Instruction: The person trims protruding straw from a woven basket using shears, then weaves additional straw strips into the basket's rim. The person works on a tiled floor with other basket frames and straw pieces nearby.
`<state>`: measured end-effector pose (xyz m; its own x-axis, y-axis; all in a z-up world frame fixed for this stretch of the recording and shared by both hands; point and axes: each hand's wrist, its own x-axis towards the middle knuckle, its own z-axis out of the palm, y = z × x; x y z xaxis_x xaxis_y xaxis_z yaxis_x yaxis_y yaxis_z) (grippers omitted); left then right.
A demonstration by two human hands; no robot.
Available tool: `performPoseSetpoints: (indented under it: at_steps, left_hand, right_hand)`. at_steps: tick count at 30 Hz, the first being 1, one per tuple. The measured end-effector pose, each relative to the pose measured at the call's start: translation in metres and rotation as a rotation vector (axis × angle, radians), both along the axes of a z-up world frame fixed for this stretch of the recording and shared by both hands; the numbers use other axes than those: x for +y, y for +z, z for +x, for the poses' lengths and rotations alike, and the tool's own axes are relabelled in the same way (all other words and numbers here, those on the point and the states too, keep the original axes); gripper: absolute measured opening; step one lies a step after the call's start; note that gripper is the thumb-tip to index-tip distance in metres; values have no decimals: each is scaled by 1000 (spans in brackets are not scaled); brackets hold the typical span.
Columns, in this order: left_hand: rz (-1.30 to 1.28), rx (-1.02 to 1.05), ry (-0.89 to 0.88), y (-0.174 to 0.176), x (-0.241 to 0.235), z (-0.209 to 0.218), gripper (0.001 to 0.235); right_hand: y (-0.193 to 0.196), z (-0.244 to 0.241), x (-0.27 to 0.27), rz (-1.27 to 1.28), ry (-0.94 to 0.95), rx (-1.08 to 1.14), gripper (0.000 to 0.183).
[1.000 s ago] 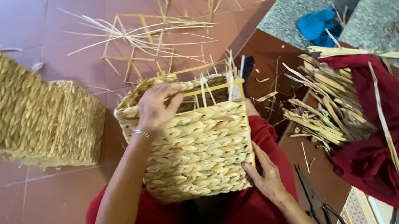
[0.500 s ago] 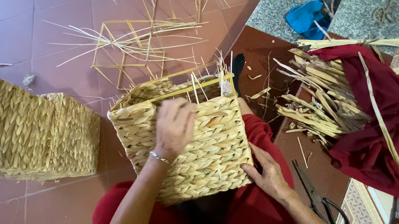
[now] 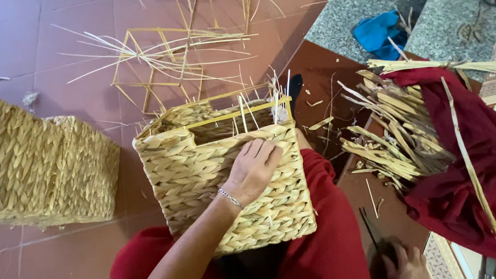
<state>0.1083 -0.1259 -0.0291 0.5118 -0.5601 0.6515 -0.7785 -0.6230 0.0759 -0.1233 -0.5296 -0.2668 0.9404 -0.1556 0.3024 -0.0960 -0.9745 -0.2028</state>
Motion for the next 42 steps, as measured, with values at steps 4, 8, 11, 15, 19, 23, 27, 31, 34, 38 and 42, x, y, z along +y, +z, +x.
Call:
performPoseSetpoints:
  at_steps: [4, 8, 11, 15, 19, 23, 27, 31, 34, 38, 42]
  left_hand:
    - [-140, 2, 51, -19, 13, -6, 17]
    - [-194, 6, 155, -20, 35, -1, 9]
    - [-321, 175, 168, -11, 39, -7, 8]
    - [-402, 228, 185, -3, 37, -12, 6]
    - [-401, 281, 212, 0, 38, -18, 6]
    - [-384, 155, 159, 0, 41, -28, 8]
    - [-403, 157, 132, 0, 43, -29, 7]
    - [-472, 185, 137, 7, 43, -26, 7]
    - [-425, 220, 165, 20, 41, -28, 8]
    - [-384, 243, 163, 30, 41, -26, 7]
    - [-358, 238, 157, 33, 42, -26, 7]
  right_hand:
    - [-2, -17, -3, -43, 8, -22, 49]
    - [-4, -26, -1, 18, 27, -31, 58]
    - [-1, -31, -8, 77, 71, 61, 82]
    - [3, -34, -14, 98, -131, 519, 96]
    - [3, -24, -27, 430, -327, 580, 92]
    - [2, -25, -30, 521, -298, 465, 76]
    - [21, -13, -32, 570, -84, 285, 69]
    - [92, 23, 13, 510, -228, 348, 85]
    - [155, 74, 55, 199, 295, 32, 92]
    - [201, 139, 104, -2, 675, -353, 81]
    - [211, 174, 125, -139, 734, -302, 74]
